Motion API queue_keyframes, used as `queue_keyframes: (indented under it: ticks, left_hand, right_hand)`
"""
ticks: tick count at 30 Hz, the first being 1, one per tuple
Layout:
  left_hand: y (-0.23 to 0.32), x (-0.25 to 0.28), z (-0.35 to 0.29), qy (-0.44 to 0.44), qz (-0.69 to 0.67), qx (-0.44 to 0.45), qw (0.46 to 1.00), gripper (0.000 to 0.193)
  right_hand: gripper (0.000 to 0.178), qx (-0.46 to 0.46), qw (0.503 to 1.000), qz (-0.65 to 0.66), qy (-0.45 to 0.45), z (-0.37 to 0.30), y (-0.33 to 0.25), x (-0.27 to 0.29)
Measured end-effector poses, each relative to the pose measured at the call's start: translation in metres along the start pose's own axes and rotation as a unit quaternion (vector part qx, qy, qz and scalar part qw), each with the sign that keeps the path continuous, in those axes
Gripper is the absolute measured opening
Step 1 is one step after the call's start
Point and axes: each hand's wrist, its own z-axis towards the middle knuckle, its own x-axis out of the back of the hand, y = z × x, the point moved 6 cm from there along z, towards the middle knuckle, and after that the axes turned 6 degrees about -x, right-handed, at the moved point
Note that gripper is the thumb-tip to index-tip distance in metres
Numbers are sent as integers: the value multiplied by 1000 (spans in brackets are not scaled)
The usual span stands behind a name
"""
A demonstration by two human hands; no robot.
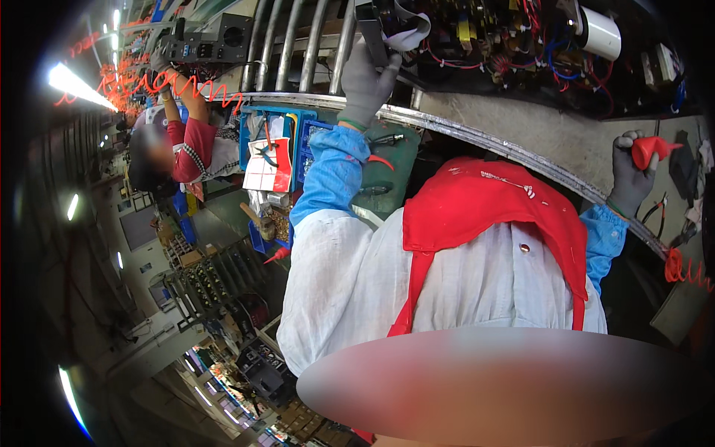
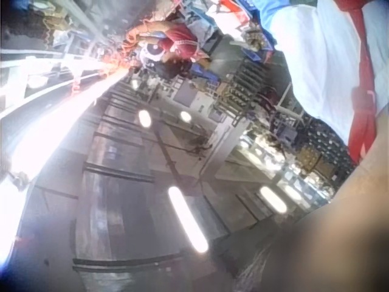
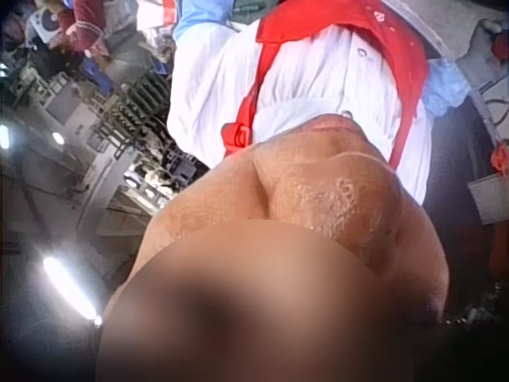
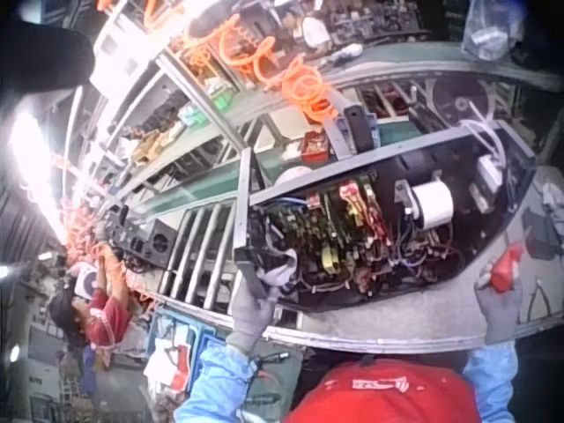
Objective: Assemble electronic components and circuit boards into a metal chassis at a workstation.
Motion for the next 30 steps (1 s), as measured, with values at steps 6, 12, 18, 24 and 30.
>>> queue_keyframes:
  ticks: [6,12,18,24,30]
  left_hand:
    - [-19,-12,-81,-28,-62,200,977,63]
    - [90,-50,-101,-291,-383,330,812,46]
    - [143,-35,-85,-269,-514,338,741,51]
    - [137,-20,-88,-131,-560,438,691,40]
    - [125,-17,-73,-107,-551,423,711,40]
  right_hand:
    - [48,56,928,-342,136,-83,53,12]
    - [43,-225,790,-570,-38,-71,179,-57]
    - [41,-237,758,-596,-119,-37,266,-79]
    - [37,-403,799,-435,-104,-34,295,-96]
    - [35,-364,788,-484,-109,-12,303,-96]
